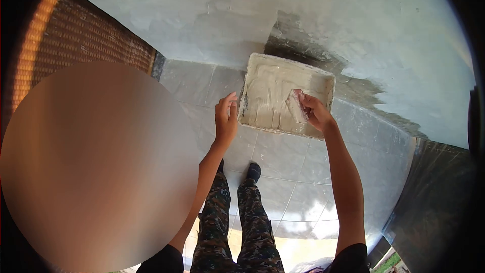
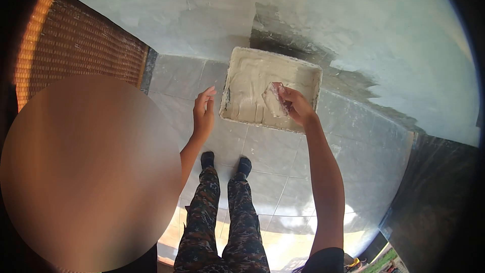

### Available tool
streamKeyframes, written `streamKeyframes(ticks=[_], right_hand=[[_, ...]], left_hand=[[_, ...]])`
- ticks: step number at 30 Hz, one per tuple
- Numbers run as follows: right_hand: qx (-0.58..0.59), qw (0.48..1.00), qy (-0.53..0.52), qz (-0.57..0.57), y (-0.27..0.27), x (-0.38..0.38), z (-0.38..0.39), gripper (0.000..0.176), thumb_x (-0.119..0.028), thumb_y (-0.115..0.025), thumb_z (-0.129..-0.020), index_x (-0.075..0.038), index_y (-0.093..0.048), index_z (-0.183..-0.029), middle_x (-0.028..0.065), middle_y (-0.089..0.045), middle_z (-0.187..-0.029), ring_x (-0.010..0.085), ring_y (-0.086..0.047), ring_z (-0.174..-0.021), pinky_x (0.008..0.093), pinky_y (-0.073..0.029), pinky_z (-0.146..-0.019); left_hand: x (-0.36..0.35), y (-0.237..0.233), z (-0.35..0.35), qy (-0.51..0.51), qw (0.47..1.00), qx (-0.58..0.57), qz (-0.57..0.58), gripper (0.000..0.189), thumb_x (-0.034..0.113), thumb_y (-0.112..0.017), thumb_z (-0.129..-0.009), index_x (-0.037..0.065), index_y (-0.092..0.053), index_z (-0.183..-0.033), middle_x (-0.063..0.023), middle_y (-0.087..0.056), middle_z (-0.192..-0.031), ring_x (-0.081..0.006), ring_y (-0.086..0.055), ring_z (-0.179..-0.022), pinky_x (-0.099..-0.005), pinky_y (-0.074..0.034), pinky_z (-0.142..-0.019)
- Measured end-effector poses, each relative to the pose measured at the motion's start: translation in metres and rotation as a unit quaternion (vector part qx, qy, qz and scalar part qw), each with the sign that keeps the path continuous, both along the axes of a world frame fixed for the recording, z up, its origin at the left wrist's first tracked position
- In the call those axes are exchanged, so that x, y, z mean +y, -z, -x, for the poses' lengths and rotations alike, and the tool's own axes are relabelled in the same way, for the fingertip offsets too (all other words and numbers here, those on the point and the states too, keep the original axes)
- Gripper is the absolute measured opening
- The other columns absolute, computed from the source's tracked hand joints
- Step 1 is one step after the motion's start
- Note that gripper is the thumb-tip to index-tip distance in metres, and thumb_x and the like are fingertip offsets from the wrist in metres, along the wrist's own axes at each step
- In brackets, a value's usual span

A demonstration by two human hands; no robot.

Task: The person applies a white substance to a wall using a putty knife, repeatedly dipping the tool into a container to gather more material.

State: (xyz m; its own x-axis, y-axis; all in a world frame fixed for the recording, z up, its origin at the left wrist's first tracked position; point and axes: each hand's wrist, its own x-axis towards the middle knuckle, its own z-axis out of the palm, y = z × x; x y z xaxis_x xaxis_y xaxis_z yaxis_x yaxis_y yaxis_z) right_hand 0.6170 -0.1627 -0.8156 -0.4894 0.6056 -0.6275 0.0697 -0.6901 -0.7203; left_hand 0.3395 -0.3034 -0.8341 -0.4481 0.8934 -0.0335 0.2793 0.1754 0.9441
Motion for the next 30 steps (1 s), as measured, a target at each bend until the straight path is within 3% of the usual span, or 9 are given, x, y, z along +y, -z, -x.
streamKeyframes(ticks=[1,4,6,8,11,16,17,23,30], right_hand=[[0.042,0.998,0.056,0.003,-0.019,-0.006,0.006,0.043,-0.024,-0.050,-0.106,0.002,-0.050,-0.139,0.0060,-0.064,-0.125,0.0145,-0.062,-0.111,0.0325,-0.049,-0.097],[0.169,0.974,0.149,-0.017,-0.079,-0.017,0.018,0.041,-0.021,-0.047,-0.107,0.001,-0.048,-0.141,0.0064,-0.062,-0.130,0.0162,-0.061,-0.116,0.0342,-0.048,-0.101],[0.212,0.962,0.166,-0.047,-0.132,-0.023,0.030,0.039,-0.019,-0.047,-0.106,0.000,-0.049,-0.141,0.0061,-0.062,-0.130,0.0162,-0.061,-0.116,0.0346,-0.049,-0.101],[0.258,0.947,0.177,-0.078,-0.182,-0.025,0.040,0.037,-0.017,-0.047,-0.106,-0.001,-0.049,-0.140,0.0057,-0.062,-0.130,0.0161,-0.061,-0.116,0.0350,-0.049,-0.101],[0.314,0.920,0.182,-0.149,-0.255,-0.023,0.059,0.034,-0.014,-0.051,-0.105,-0.002,-0.051,-0.137,0.0050,-0.062,-0.129,0.0154,-0.061,-0.116,0.0354,-0.049,-0.100],[0.301,0.899,0.216,-0.233,-0.402,-0.024,0.095,0.027,-0.017,-0.055,-0.104,-0.004,-0.056,-0.127,0.0031,-0.066,-0.121,0.0133,-0.064,-0.109,0.0302,-0.054,-0.095],[0.335,0.883,0.211,-0.251,-0.416,-0.014,0.096,0.028,-0.014,-0.052,-0.105,-0.002,-0.055,-0.129,0.0060,-0.064,-0.121,0.0160,-0.064,-0.108,0.0342,-0.054,-0.095],[0.337,0.845,0.226,-0.349,-0.575,-0.022,0.149,0.029,-0.014,-0.053,-0.104,-0.003,-0.055,-0.131,0.0060,-0.066,-0.119,0.0158,-0.066,-0.105,0.0336,-0.057,-0.091],[0.307,0.811,0.195,-0.459,-0.678,0.005,0.191,0.024,-0.014,-0.056,-0.103,-0.006,-0.062,-0.125,0.0023,-0.068,-0.109,0.0118,-0.065,-0.098,0.0309,-0.054,-0.087]], left_hand=[[0.006,-0.017,0.004,0.005,1.000,0.000,-0.011,0.033,0.007,-0.049,-0.101,0.008,-0.058,-0.133,-0.0103,-0.063,-0.122,-0.0253,-0.055,-0.110,-0.0375,-0.046,-0.097],[0.031,-0.082,0.017,0.016,0.997,0.000,-0.076,0.032,0.009,-0.048,-0.102,0.008,-0.058,-0.133,-0.0107,-0.063,-0.122,-0.0256,-0.058,-0.108,-0.0374,-0.046,-0.096],[0.049,-0.130,0.029,0.027,0.992,0.001,-0.122,0.033,0.013,-0.048,-0.103,0.008,-0.057,-0.135,-0.0117,-0.063,-0.124,-0.0248,-0.059,-0.110,-0.0371,-0.046,-0.097],[0.063,-0.179,0.042,0.050,0.977,-0.083,-0.190,0.036,0.019,-0.049,-0.104,0.007,-0.055,-0.137,-0.0130,-0.063,-0.125,-0.0240,-0.059,-0.114,-0.0369,-0.045,-0.098],[0.077,-0.262,0.070,0.082,0.960,-0.062,-0.260,0.039,0.021,-0.048,-0.103,0.005,-0.054,-0.138,-0.0143,-0.063,-0.126,-0.0237,-0.058,-0.117,-0.0363,-0.045,-0.098],[0.092,-0.392,0.126,0.102,0.927,-0.003,-0.361,0.039,0.019,-0.048,-0.102,0.002,-0.055,-0.137,-0.0147,-0.063,-0.125,-0.0238,-0.059,-0.117,-0.0354,-0.045,-0.097],[0.095,-0.417,0.138,0.101,0.919,0.005,-0.382,0.038,0.018,-0.048,-0.102,0.002,-0.055,-0.136,-0.0144,-0.063,-0.125,-0.0233,-0.060,-0.115,-0.0355,-0.045,-0.097],[0.095,-0.548,0.204,0.076,0.879,0.068,-0.466,0.036,0.011,-0.049,-0.101,0.003,-0.056,-0.135,-0.0130,-0.063,-0.124,-0.0234,-0.059,-0.116,-0.0357,-0.045,-0.098],[0.116,-0.653,0.254,0.056,0.838,0.119,-0.530,0.037,0.006,-0.048,-0.099,0.002,-0.055,-0.135,-0.0143,-0.062,-0.125,-0.0246,-0.057,-0.123,-0.0365,-0.044,-0.101]])
